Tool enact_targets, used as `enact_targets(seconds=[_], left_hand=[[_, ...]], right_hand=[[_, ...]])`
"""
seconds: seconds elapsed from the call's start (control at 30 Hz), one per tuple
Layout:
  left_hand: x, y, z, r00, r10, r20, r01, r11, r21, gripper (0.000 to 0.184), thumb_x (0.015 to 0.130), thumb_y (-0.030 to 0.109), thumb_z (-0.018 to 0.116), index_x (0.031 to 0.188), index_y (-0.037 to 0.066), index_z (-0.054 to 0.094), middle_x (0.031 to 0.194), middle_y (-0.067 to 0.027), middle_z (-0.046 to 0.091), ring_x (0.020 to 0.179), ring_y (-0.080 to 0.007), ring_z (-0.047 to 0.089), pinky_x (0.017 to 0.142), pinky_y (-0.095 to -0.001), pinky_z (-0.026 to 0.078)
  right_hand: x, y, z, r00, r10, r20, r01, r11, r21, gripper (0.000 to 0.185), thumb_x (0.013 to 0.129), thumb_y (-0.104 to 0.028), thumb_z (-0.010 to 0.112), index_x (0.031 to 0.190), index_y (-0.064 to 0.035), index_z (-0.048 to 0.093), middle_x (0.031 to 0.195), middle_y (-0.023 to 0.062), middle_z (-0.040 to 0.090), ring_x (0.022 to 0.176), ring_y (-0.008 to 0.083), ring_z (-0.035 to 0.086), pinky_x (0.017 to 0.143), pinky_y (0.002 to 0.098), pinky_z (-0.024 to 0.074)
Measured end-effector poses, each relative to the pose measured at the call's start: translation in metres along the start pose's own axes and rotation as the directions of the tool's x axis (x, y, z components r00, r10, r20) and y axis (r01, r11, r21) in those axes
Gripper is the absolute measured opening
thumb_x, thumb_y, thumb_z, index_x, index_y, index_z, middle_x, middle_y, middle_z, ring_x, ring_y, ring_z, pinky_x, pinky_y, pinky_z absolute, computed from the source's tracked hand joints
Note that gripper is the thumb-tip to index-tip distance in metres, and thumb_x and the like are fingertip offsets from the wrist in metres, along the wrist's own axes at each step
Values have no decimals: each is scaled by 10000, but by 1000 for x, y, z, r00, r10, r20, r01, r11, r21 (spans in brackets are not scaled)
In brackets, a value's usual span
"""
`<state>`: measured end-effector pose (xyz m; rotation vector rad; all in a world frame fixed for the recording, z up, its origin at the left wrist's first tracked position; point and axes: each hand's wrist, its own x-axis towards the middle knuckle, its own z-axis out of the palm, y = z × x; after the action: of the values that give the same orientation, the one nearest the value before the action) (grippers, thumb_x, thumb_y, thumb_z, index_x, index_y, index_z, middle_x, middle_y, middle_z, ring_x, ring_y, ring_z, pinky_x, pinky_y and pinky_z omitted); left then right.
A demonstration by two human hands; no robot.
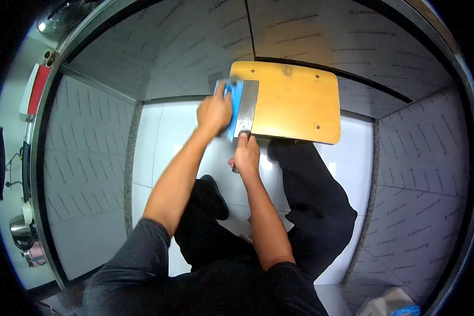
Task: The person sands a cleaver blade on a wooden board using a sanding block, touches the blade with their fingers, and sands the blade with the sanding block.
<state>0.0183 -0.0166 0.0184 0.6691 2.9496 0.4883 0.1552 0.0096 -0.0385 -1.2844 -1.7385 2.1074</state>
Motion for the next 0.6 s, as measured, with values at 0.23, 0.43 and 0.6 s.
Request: enact_targets(seconds=[0.23,0.43,0.6], left_hand=[[30,1,0,996,85,-10,-85,996,-30,434,995,342,455,1382,152,504,906,-265,709,862,-436,690,787,-551,526],[-37,-9,1,994,105,-18,-105,994,-13,514,983,353,479,1451,143,458,887,-246,717,723,-423,699,638,-538,541],[23,-3,7,992,130,-8,-129,991,18,446,999,336,445,1393,135,502,914,-256,714,809,-448,692,731,-538,540]], right_hand=[[0,5,2,1000,-22,-14,22,1000,5,449,1056,-373,374,1003,57,490,735,206,578,439,294,619,388,391,488],[2,1,0,1000,-1,4,1,999,41,457,1056,-373,374,1037,68,496,732,215,593,447,290,627,395,386,498],[-7,4,1,1000,-3,28,2,1000,27,446,1054,-369,378,1058,62,496,764,220,595,442,293,618,398,401,484]])
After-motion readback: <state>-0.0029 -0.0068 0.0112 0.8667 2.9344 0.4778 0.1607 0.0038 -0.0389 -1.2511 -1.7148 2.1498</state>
